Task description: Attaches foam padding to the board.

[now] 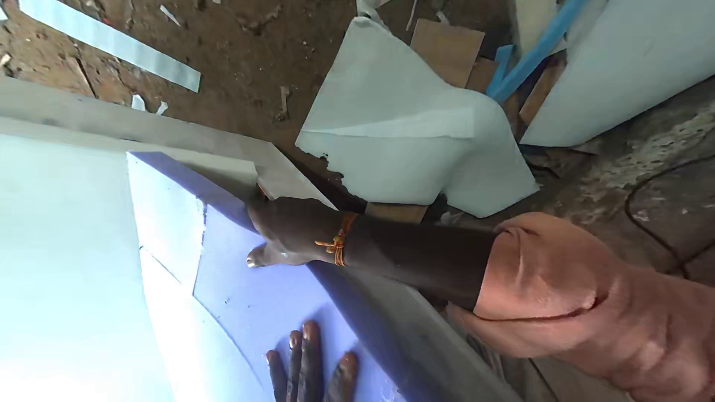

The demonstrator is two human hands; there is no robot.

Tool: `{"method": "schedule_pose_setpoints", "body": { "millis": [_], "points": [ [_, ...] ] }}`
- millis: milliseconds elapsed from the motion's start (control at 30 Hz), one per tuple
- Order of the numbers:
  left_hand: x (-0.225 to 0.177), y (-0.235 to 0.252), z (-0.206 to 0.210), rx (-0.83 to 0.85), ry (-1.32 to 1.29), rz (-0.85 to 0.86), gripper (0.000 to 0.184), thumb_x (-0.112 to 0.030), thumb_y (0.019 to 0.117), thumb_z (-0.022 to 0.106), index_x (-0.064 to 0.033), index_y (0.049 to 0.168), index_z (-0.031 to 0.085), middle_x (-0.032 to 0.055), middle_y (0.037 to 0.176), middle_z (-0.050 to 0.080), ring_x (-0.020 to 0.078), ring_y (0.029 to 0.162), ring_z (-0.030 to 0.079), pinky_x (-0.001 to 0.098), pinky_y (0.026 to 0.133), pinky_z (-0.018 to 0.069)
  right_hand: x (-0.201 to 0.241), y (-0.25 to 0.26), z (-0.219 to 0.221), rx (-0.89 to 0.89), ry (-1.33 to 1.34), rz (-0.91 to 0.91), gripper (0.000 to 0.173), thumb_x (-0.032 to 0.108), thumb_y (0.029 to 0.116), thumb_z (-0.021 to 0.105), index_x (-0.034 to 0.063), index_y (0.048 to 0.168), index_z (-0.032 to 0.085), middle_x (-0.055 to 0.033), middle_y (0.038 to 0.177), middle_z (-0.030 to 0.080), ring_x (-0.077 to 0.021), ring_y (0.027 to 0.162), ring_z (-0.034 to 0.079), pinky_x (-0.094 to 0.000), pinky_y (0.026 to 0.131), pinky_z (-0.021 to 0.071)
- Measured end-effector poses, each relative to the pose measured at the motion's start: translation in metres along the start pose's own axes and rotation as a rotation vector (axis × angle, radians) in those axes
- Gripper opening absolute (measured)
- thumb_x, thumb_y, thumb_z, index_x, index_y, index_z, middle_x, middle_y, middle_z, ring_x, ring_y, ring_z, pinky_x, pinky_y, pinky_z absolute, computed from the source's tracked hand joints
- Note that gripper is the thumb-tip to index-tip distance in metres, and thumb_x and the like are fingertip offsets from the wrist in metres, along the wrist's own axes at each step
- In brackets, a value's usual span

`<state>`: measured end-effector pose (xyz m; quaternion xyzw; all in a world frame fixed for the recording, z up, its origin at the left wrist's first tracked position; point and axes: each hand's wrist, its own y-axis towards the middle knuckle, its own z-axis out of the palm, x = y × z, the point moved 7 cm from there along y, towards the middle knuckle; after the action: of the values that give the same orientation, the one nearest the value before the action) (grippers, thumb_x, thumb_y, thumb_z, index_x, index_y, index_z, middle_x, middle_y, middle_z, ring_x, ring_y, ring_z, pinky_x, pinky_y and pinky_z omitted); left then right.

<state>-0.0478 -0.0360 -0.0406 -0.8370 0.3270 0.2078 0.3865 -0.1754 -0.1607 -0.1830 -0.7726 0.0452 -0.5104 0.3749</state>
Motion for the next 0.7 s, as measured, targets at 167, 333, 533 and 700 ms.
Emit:
{"method": "schedule_pose_setpoints", "body": {
  "millis": [167, 333, 533, 700],
  "points": [
    [0.043, 0.019, -0.001, -0.044, 0.116, -0.159, 0.094, -0.076, 0.0981, 0.013, -0.0095, 0.162, 0.03, 0.0241, 0.167, 0.023, 0.04, 0.158, 0.014, 0.0705, 0.121, 0.0015, 0.0, 0.001, -0.002, -0.085, -0.177, -0.008, 0.075, 0.063, 0.0888, 0.068, 0.0055, 0.135, 0.056, -0.0177, 0.112, 0.065, -0.0355, 0.101, 0.065, -0.051, 0.074, 0.0535],
    [0.099, 0.036, -0.011, -0.215, 0.189, -0.38, 0.098, -0.076, 0.0989, 0.012, -0.003, 0.161, 0.03, 0.026, 0.167, 0.021, 0.0501, 0.155, 0.012, 0.0793, 0.116, 0.0068, -0.004, -0.004, -0.01, -0.131, -0.302, -0.019, 0.075, 0.074, 0.0839, 0.064, 0.0125, 0.126, 0.065, -0.0132, 0.112, 0.068, -0.0348, 0.113, 0.06, -0.0508, 0.085, 0.0476],
    [0.178, 0.05, -0.03, -0.374, 0.197, -0.586, 0.084, -0.068, 0.1019, 0.021, -0.0115, 0.163, 0.028, 0.016, 0.17, 0.021, 0.0387, 0.158, 0.014, 0.071, 0.122, 0.0091, -0.031, 0.025, -0.027, -0.35, -0.295, 0.108, 0.103, 0.099, 0.0692, 0.044, 0.0045, 0.101, 0.069, -0.0173, 0.112, 0.067, -0.0376, 0.113, 0.062, -0.0559, 0.082, 0.0505],
    [0.212, 0.073, -0.035, -0.38, 0.177, -0.601, 0.079, -0.067, 0.1013, 0.028, -0.0205, 0.165, 0.026, 0.0098, 0.172, 0.017, 0.0337, 0.159, 0.01, 0.0703, 0.122, 0.0063, -0.023, 0.098, -0.024, -0.116, 0.165, 0.116, 0.085, 0.079, 0.0855, 0.058, 0.0079, 0.131, 0.064, -0.0165, 0.111, 0.071, -0.0334, 0.106, 0.068, -0.0589, 0.087, 0.054]
  ]
}}
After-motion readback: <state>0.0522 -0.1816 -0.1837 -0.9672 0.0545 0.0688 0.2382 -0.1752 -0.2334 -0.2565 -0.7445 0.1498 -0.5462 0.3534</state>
